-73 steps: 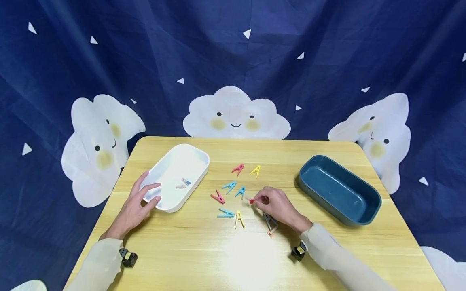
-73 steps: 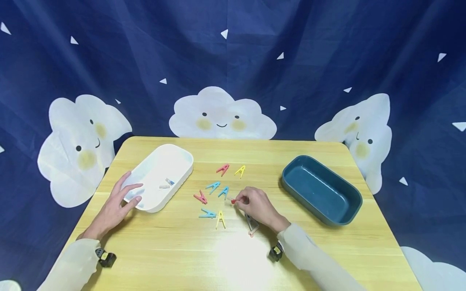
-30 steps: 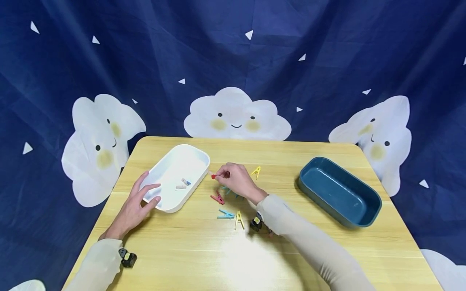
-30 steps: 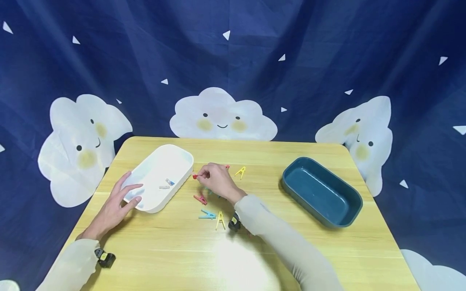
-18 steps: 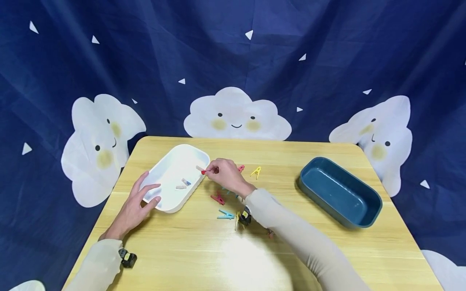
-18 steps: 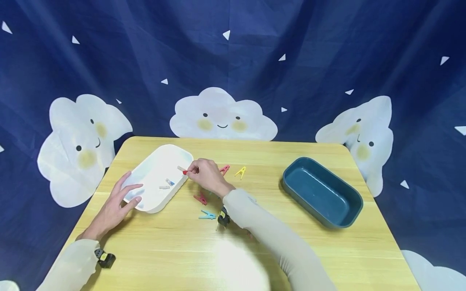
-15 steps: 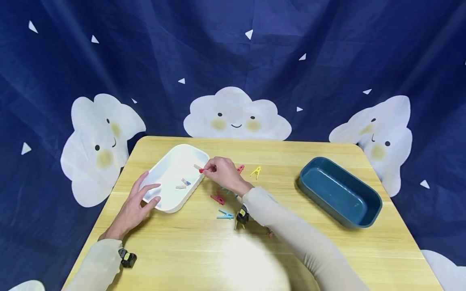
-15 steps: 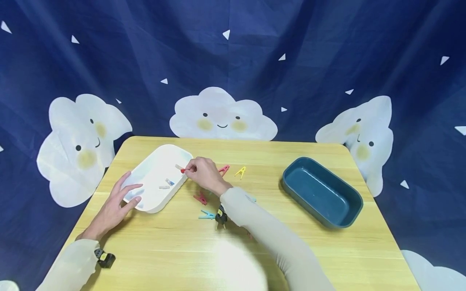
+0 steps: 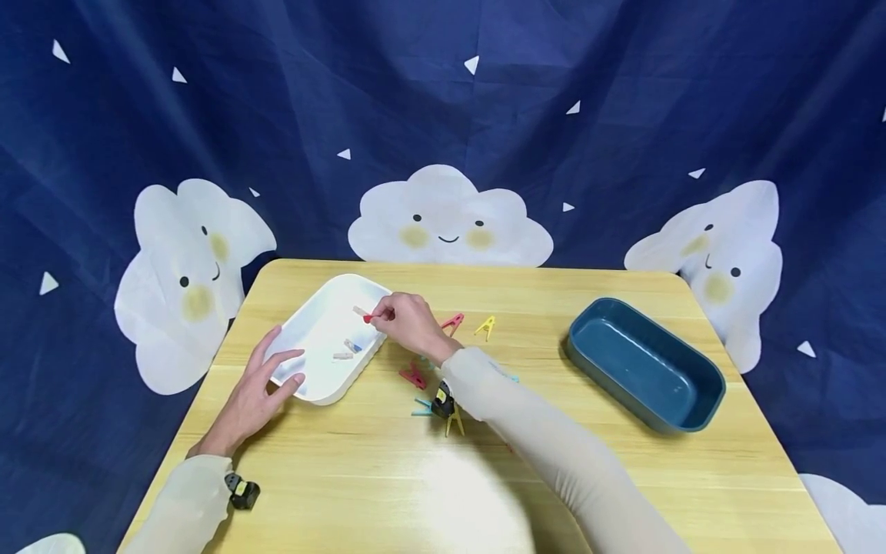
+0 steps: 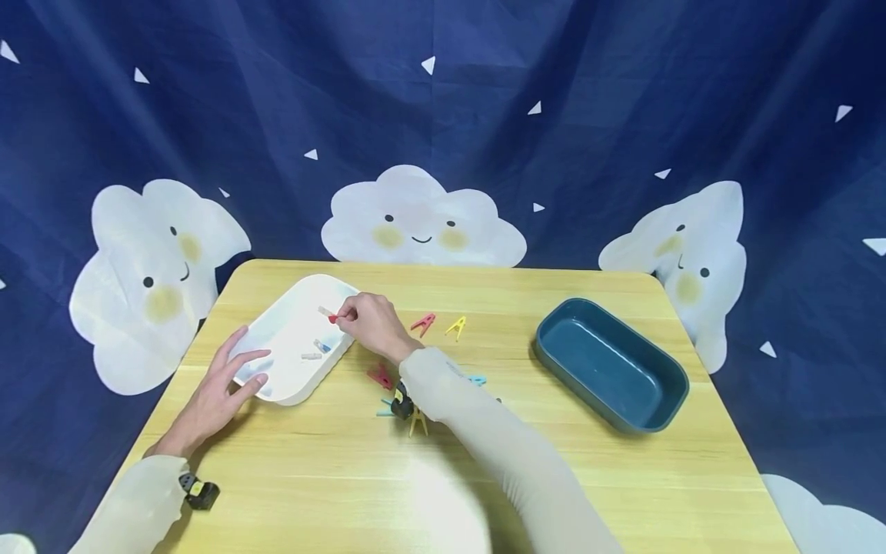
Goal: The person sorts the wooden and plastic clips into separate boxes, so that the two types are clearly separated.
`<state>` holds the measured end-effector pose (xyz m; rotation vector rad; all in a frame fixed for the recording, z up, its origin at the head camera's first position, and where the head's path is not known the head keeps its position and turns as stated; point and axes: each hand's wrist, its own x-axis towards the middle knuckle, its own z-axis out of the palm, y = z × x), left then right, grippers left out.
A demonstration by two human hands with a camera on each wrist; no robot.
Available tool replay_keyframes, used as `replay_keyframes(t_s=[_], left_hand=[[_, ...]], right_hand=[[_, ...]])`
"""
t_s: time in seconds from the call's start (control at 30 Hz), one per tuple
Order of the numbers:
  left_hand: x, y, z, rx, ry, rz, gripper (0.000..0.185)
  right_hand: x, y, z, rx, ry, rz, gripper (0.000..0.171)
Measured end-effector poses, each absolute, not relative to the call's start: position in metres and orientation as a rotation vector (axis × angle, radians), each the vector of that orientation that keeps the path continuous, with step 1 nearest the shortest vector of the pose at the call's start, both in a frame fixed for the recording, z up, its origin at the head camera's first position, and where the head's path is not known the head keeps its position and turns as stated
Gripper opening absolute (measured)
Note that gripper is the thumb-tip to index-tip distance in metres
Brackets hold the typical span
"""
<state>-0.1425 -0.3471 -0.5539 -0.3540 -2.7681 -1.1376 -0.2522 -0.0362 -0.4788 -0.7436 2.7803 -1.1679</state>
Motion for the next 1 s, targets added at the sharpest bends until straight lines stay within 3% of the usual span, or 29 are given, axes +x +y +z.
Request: replay_keyframes(t_s=[1.0], left_hand=[[-0.144,-0.347,-0.554,-0.343,-2.771,-1.126,0.039]], right_hand=[[-0.263,-0.068,-0.488,-0.77,2.838,-0.928,0.01]])
